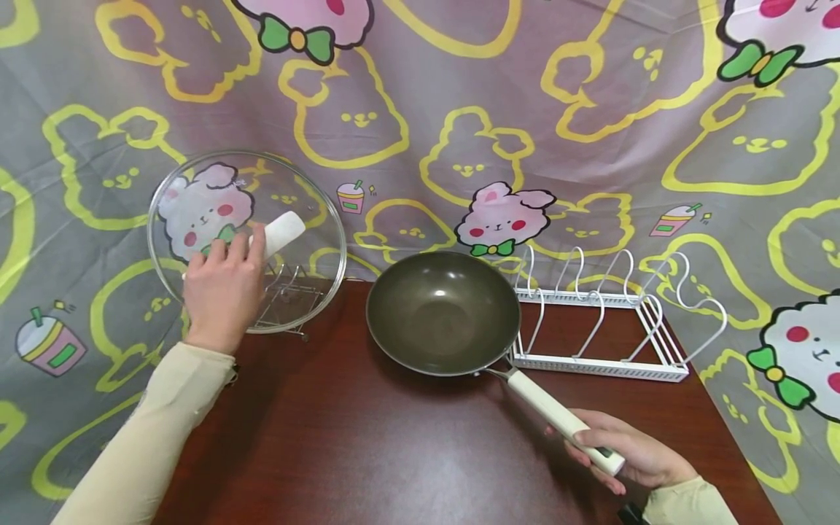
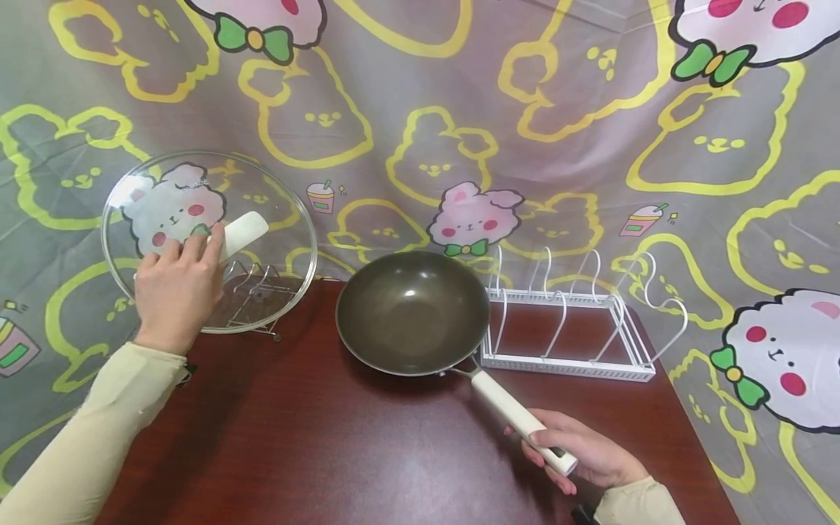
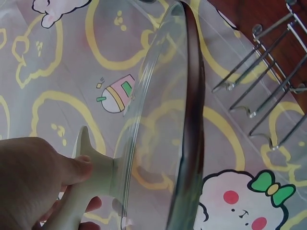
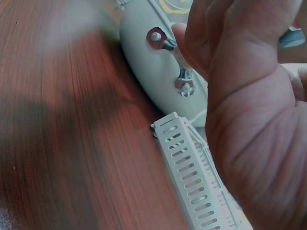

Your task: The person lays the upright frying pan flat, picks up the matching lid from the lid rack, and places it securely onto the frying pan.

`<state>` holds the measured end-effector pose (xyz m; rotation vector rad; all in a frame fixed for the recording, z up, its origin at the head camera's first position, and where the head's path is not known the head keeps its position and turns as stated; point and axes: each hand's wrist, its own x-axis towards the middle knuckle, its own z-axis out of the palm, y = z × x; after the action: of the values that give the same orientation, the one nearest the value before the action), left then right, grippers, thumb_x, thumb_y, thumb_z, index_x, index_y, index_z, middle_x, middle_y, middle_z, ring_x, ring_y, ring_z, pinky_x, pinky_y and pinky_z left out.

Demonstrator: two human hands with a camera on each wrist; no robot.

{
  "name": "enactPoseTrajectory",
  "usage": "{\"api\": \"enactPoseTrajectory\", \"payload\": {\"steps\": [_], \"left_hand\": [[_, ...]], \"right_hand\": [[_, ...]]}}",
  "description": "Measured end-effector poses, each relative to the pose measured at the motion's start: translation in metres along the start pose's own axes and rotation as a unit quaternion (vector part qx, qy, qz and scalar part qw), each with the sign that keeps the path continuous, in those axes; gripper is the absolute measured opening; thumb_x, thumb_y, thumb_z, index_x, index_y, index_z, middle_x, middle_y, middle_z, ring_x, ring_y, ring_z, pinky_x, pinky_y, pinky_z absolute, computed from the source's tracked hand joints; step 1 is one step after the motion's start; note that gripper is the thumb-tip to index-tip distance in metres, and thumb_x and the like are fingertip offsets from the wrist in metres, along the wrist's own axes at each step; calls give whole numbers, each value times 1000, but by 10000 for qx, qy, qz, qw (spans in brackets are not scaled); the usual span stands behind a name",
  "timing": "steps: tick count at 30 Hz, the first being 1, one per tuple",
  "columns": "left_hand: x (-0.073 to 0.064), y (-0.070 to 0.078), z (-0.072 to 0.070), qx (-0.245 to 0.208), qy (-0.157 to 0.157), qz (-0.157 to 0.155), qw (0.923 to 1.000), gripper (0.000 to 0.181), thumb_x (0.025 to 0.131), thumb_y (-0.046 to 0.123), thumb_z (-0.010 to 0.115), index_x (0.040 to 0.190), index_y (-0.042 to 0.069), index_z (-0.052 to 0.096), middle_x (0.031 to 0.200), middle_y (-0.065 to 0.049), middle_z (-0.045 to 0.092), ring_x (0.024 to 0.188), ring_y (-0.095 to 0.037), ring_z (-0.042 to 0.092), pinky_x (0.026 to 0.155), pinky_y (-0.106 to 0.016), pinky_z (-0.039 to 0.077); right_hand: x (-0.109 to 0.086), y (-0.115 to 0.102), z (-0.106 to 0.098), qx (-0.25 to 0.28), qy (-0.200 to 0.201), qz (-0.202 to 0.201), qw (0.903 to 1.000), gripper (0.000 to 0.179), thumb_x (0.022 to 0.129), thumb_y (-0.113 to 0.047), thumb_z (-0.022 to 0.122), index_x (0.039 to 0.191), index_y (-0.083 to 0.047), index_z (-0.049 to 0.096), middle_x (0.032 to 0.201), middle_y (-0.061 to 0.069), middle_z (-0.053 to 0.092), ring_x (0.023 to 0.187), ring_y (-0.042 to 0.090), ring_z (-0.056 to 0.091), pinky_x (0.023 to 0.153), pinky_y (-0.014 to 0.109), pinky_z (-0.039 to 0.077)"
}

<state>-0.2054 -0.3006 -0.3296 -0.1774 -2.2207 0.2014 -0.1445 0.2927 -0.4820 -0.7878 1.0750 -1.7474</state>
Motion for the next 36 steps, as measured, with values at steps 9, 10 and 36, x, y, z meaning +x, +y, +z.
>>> {"api": "enactPoseTrajectory", "payload": {"steps": [9,10,36], "left_hand": [[-2,10,3,23,-55,108,9999,61,80,4,74,140,3,59,110,-22,70,89,-44,63,63,-52,46],[-3,11,3,25,-53,125,9999,60,81,4,73,139,3,60,110,-22,70,89,-44,63,62,-52,46],[-5,33,10,-140,-217,224,9994,60,80,3,74,139,4,61,109,-20,71,91,-43,65,64,-51,48]], "right_hand": [[-1,1,-1,-37,52,19,10000,42,105,6,19,145,20,26,89,31,33,42,44,22,30,52,14],[-1,1,-1,-52,59,18,10000,42,105,6,20,144,20,26,89,30,33,42,44,22,30,52,15],[0,1,-1,-101,51,-6,9999,42,105,6,20,144,20,26,89,32,31,42,45,23,29,53,15]]}}
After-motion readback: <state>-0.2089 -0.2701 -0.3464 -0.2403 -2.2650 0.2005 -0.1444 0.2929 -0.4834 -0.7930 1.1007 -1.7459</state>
